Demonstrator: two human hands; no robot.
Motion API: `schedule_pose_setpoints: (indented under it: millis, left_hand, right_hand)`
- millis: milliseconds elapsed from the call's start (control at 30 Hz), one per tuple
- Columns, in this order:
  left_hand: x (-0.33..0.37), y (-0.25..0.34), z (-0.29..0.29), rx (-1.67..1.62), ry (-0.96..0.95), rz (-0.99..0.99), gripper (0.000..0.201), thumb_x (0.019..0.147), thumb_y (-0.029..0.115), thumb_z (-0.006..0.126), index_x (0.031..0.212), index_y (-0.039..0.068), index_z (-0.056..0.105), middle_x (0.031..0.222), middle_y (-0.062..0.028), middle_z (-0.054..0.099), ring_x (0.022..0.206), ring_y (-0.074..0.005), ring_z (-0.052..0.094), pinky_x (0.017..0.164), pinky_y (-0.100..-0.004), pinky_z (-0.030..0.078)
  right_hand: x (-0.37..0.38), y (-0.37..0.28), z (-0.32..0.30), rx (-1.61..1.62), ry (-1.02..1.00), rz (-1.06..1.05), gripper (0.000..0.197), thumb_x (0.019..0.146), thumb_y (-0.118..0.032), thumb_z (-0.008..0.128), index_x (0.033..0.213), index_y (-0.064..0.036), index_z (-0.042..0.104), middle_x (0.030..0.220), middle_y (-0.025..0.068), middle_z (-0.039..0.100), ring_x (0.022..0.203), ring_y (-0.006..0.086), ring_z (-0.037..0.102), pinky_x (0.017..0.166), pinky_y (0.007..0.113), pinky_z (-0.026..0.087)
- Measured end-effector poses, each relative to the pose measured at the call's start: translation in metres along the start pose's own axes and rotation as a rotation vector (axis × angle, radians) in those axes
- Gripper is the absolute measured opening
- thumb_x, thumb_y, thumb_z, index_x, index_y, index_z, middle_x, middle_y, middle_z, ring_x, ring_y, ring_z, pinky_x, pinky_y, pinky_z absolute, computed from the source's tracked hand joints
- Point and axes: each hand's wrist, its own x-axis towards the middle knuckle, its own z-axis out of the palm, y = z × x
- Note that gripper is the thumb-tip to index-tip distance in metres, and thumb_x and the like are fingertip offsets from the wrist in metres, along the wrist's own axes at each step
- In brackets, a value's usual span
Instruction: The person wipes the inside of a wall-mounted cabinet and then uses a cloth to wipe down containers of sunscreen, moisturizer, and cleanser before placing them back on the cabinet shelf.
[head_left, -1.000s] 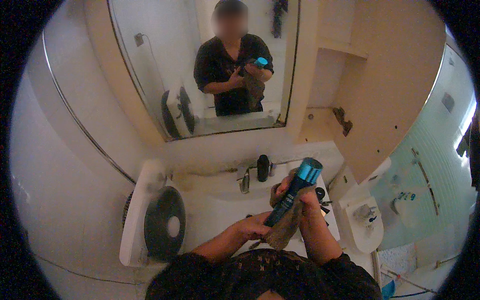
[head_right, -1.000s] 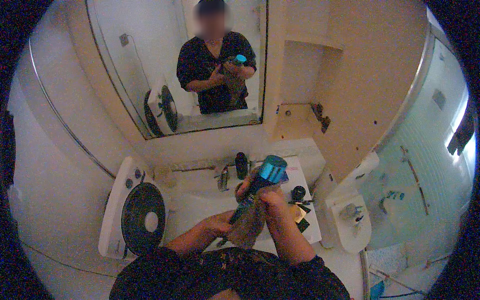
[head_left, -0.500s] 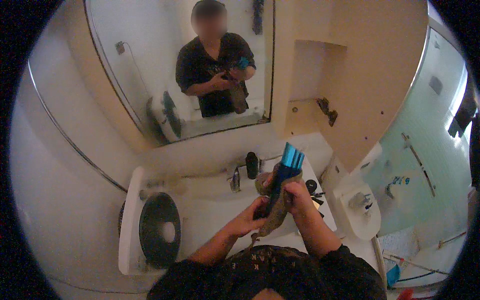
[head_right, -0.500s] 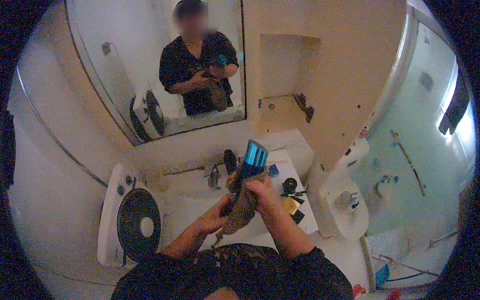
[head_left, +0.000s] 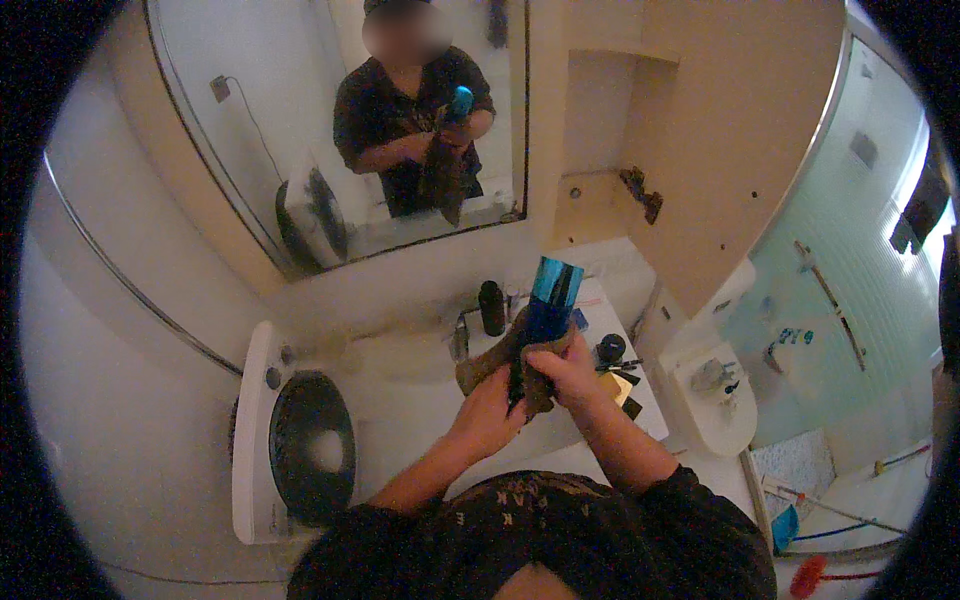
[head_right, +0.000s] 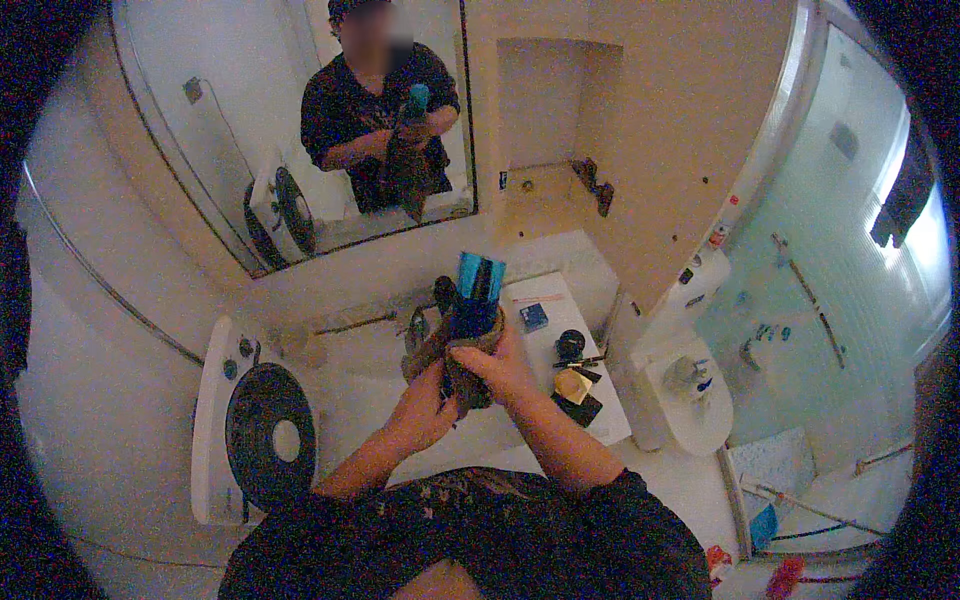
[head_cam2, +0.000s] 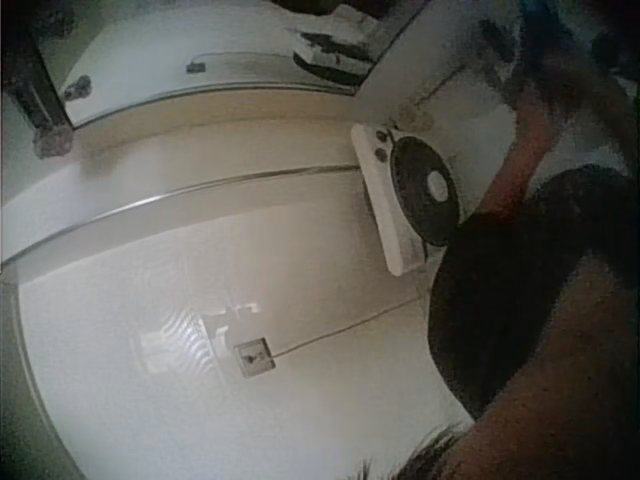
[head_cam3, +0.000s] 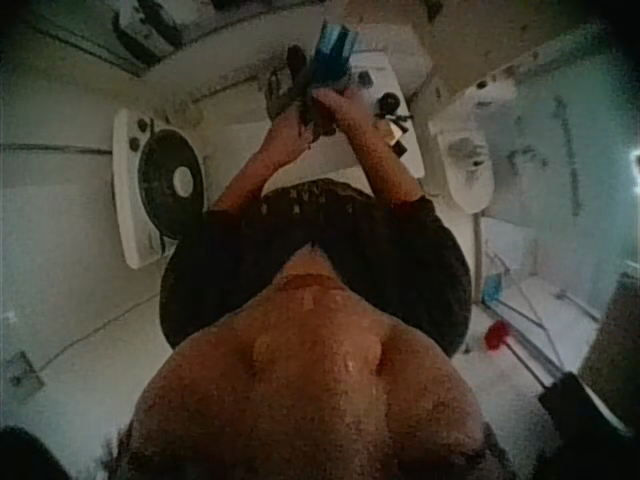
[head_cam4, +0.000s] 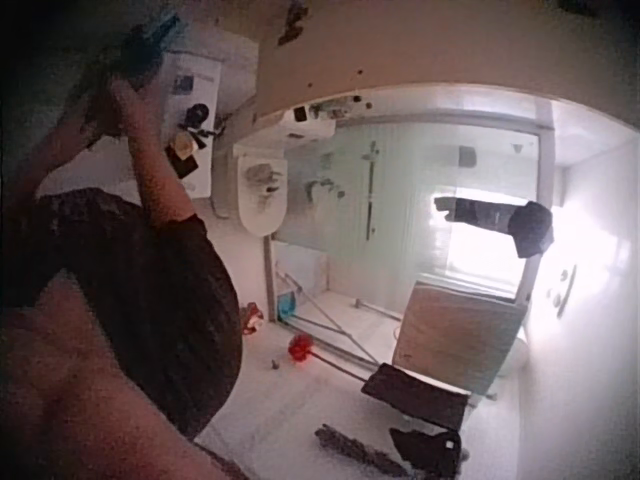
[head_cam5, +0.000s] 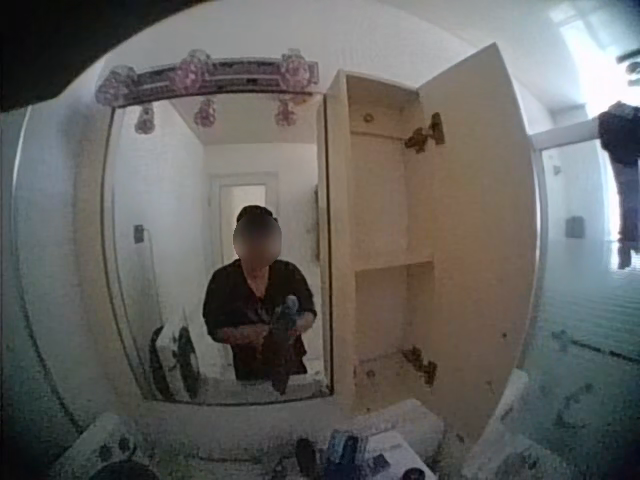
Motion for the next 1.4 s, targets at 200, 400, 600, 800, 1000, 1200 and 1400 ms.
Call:
schedule_pose_setpoints:
  millis: [200,400,600,800,1000,1200,1400]
  left_hand:
    - [-0.004,0.019,-0.065,-0.468,0.057,-0.002,0.06,0.076,0.026,0.065,0.125,0.0,0.041,0.117,-0.0162,0.052,0.105,-0.0232,0.052,0.089,-0.0362,0.04]
    - [0.036,0.032,-0.075,-1.021,-0.261,0.43,0.058,0.072,0.019,0.07,0.122,0.002,0.047,0.137,-0.0121,0.034,0.12,-0.0213,0.04,0.099,-0.0368,0.031]
    - [0.037,0.037,-0.062,-1.062,-0.443,0.304,0.067,0.062,0.008,0.076,0.123,0.001,0.048,0.139,-0.0128,0.033,0.123,-0.0211,0.038,0.101,-0.0362,0.029]
    - [0.035,0.036,-0.072,-1.037,-0.264,0.349,0.063,0.063,0.006,0.075,0.12,-0.001,0.049,0.137,-0.0119,0.036,0.121,-0.0201,0.039,0.101,-0.0336,0.029]
    - [0.03,0.026,-0.047,-1.0,0.223,0.058,0.054,0.064,0.008,0.075,0.113,0.001,0.054,0.11,-0.0058,0.055,0.102,-0.0145,0.049,0.093,-0.0302,0.035]
    - [0.027,0.032,-0.037,-0.551,0.455,0.096,0.063,0.061,0.019,0.079,0.113,0.004,0.047,0.101,-0.0064,0.055,0.094,-0.0167,0.052,0.087,-0.0309,0.04]
    - [0.029,0.028,-0.038,-0.724,0.123,0.127,0.078,0.062,0.022,0.08,0.124,0.007,0.036,0.116,-0.0088,0.049,0.108,-0.0183,0.046,0.095,-0.0334,0.036]
  right_hand:
    - [0.005,-0.038,-0.008,0.198,-0.288,0.031,0.069,0.061,-0.013,0.073,0.121,-0.0033,0.042,0.104,0.0081,0.058,0.091,0.0191,0.057,0.08,0.034,0.047]
    - [0.012,-0.038,-0.01,-0.115,-0.823,0.231,0.078,0.059,-0.022,0.077,0.125,-0.0029,0.04,0.107,0.0091,0.057,0.095,0.0186,0.055,0.086,0.036,0.044]
    - [0.014,-0.004,-0.013,0.265,-0.89,0.294,0.094,0.058,-0.035,0.077,0.133,-0.0041,0.03,0.119,0.0089,0.051,0.11,0.0222,0.048,0.095,0.038,0.037]
    - [0.0,-0.013,0.013,0.223,-0.571,0.212,0.077,0.063,-0.033,0.071,0.127,-0.0042,0.039,0.114,0.0079,0.054,0.101,0.0215,0.053,0.092,0.038,0.038]
    - [-0.004,0.003,0.004,-0.177,-0.445,0.251,0.065,0.066,-0.027,0.072,0.12,-0.0033,0.043,0.106,0.0082,0.057,0.097,0.0203,0.055,0.083,0.035,0.045]
    - [-0.013,0.008,0.019,-0.43,-0.218,0.019,0.073,0.063,-0.024,0.076,0.121,-0.0009,0.038,0.109,0.0117,0.055,0.099,0.0213,0.055,0.085,0.035,0.046]
    - [0.001,-0.008,0.021,-0.545,-0.321,-0.427,0.083,0.064,-0.014,0.075,0.131,-0.0032,0.028,0.114,0.0115,0.051,0.108,0.0205,0.05,0.092,0.036,0.042]
